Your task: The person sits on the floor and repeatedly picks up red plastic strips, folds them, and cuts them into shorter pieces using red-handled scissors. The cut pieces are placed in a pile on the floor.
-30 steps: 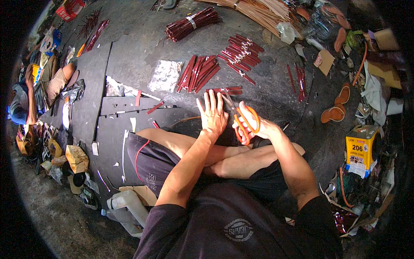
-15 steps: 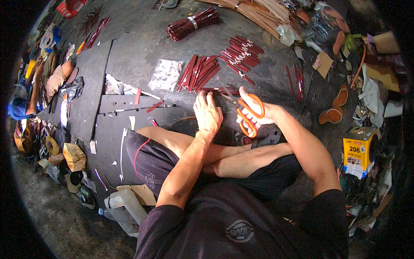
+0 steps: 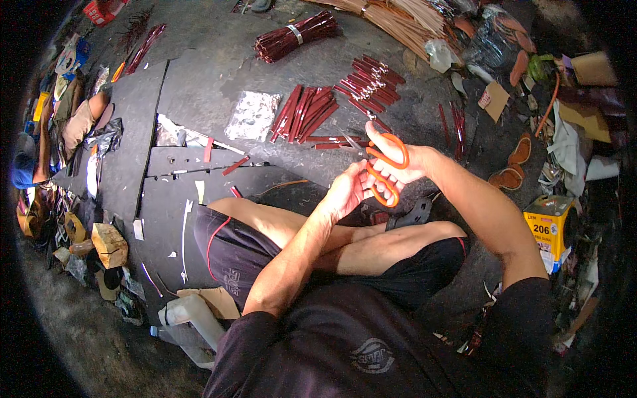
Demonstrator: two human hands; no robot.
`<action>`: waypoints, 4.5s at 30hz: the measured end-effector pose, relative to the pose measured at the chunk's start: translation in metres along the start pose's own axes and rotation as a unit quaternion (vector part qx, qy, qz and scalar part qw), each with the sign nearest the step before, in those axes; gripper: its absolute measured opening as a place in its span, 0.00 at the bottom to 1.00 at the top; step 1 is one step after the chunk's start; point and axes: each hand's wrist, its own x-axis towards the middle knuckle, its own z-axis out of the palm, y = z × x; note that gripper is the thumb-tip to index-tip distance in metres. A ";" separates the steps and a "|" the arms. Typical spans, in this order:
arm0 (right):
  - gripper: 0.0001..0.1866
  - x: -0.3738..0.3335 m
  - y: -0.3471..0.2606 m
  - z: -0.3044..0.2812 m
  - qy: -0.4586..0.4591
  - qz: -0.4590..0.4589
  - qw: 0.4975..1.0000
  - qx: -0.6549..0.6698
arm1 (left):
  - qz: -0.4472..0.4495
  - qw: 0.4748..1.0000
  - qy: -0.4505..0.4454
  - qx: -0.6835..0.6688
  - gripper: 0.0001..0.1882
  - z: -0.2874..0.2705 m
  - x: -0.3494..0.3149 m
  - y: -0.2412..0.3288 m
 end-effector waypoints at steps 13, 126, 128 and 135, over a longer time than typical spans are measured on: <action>0.70 0.004 -0.057 -0.012 -0.061 0.116 0.990 -0.058 | 0.055 0.982 0.181 -0.023 0.16 0.044 0.011 0.001; 0.71 -0.017 0.000 0.004 0.017 0.138 0.989 -0.042 | 0.168 0.706 0.327 0.605 0.14 -0.017 -0.015 -0.014; 0.72 -0.012 -0.004 -0.001 -0.001 0.145 0.989 -0.023 | -0.022 0.973 0.095 0.211 0.22 -0.002 -0.013 -0.021; 0.68 -0.015 -0.025 0.003 -0.029 0.167 0.985 -0.028 | -0.010 0.998 0.005 -0.057 0.15 0.045 -0.016 -0.024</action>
